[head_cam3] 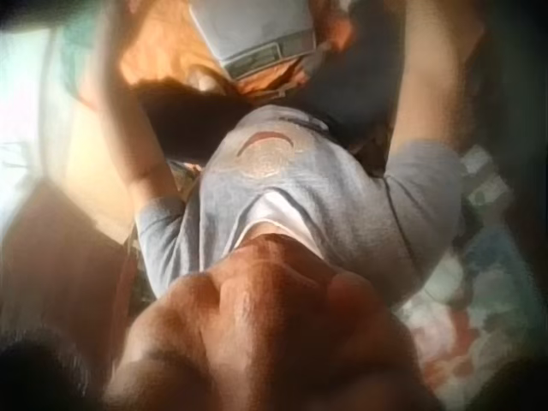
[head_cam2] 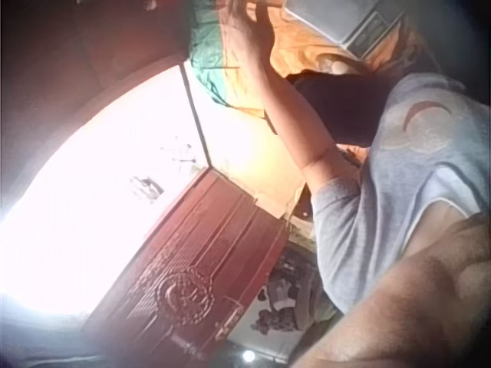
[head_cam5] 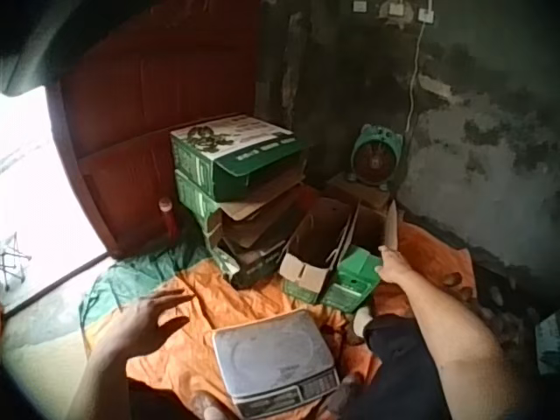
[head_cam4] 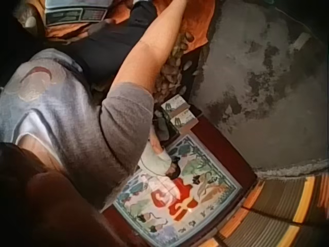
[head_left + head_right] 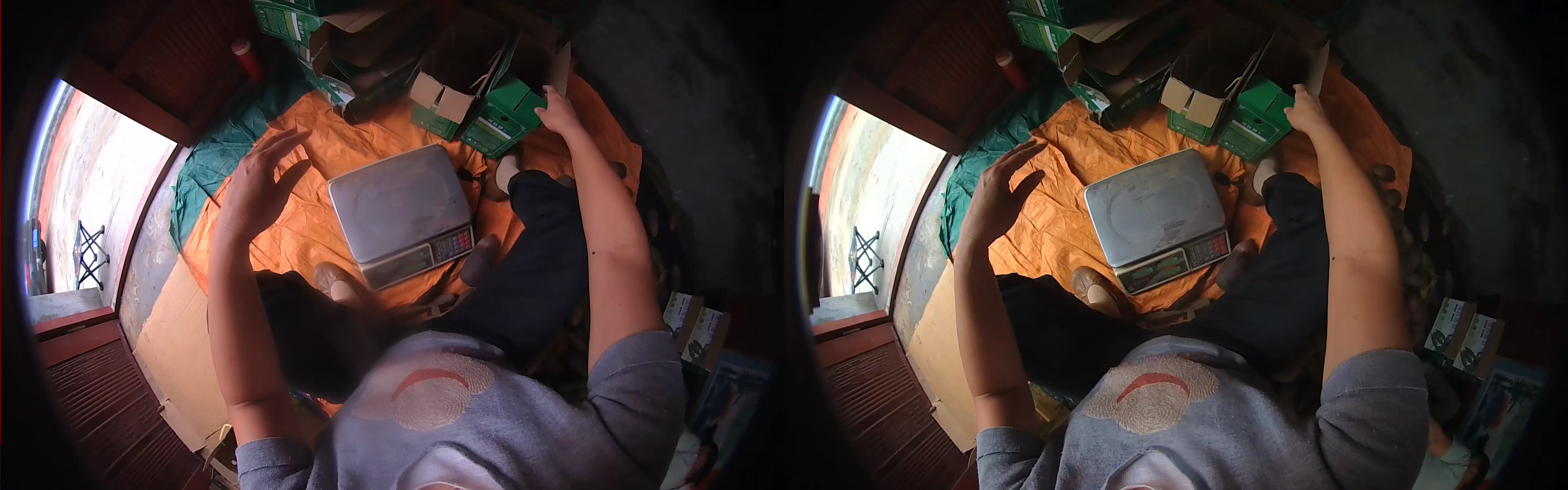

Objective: The recorder is sorting and packing sweet potatoes (tubers) into cardboard boxes on a scale.

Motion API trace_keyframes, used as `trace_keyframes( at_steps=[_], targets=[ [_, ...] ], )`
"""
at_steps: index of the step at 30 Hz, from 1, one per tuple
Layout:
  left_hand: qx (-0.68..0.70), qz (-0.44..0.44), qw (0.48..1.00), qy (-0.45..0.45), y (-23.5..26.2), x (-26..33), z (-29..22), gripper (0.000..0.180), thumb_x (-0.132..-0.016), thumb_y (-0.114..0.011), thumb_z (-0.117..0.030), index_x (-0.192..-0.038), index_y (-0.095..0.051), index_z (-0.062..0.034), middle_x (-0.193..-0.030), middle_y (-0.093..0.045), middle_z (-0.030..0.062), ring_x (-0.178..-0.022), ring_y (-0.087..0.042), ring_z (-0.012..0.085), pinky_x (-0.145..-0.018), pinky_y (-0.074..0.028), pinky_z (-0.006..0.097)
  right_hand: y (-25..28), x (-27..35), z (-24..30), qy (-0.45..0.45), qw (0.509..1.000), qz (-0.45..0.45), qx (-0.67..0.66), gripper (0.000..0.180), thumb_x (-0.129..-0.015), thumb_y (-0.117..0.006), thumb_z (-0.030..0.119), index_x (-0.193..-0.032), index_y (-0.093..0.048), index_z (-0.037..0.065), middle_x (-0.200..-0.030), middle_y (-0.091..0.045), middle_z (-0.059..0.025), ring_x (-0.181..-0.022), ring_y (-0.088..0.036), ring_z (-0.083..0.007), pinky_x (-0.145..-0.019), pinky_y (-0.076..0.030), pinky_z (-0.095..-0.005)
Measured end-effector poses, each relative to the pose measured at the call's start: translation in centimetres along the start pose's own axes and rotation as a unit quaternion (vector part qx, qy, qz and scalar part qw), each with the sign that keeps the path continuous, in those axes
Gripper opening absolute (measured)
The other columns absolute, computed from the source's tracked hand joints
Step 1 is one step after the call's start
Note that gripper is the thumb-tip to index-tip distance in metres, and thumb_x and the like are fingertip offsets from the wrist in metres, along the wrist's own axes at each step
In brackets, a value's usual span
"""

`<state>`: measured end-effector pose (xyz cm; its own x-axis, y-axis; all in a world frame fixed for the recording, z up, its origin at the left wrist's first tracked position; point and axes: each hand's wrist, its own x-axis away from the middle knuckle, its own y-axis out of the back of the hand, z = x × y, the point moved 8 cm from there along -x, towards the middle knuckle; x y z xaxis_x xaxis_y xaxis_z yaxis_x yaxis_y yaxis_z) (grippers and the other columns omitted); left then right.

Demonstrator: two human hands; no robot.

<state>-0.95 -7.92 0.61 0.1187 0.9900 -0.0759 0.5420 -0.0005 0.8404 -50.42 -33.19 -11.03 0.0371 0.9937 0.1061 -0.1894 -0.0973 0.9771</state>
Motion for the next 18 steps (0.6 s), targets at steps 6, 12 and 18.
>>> trace_keyframes(
  at_steps=[6,12,18],
  targets=[
    [-0.035,0.063,0.997,0.029,-5.1,-1.3,4.8,0.039,-0.092,-0.067,-0.018,-0.129,-0.062,-0.0070,-0.133,-0.061,0.0170,-0.119,-0.060,0.0362,-0.101,-0.048,0.042,0.8,-2.0,2.0,0.033,0.984,-0.055,0.168,0.059,-0.087,-0.071,0.023,-0.141,-0.048,0.015,-0.134,-0.061,-0.0114,-0.126,-0.055,-0.0299,-0.102,-0.036,-0.0509],
    [-0.008,0.016,1.000,0.008,-5.3,-3.8,3.2,0.040,-0.092,-0.067,-0.018,-0.131,-0.062,-0.0096,-0.134,-0.061,0.0151,-0.118,-0.060,0.0347,-0.100,-0.049,0.042,-1.0,-1.4,1.3,0.012,0.977,-0.002,0.213,0.022,-0.090,-0.067,0.019,-0.112,-0.067,0.016,-0.113,-0.070,-0.0107,-0.115,-0.063,-0.0299,-0.097,-0.043,-0.0511],
    [-0.006,0.051,0.998,0.038,-5.8,-2.5,3.4,0.040,-0.094,-0.066,-0.021,-0.132,-0.061,-0.0085,-0.133,-0.062,0.0156,-0.123,-0.058,0.0347,-0.104,-0.046,0.041,4.2,0.1,1.7,0.044,0.990,-0.099,0.092,0.020,-0.094,-0.061,0.021,-0.111,-0.066,0.012,-0.105,-0.071,-0.0150,-0.101,-0.066,-0.0380,-0.082,-0.053,-0.0511]
  ],
)
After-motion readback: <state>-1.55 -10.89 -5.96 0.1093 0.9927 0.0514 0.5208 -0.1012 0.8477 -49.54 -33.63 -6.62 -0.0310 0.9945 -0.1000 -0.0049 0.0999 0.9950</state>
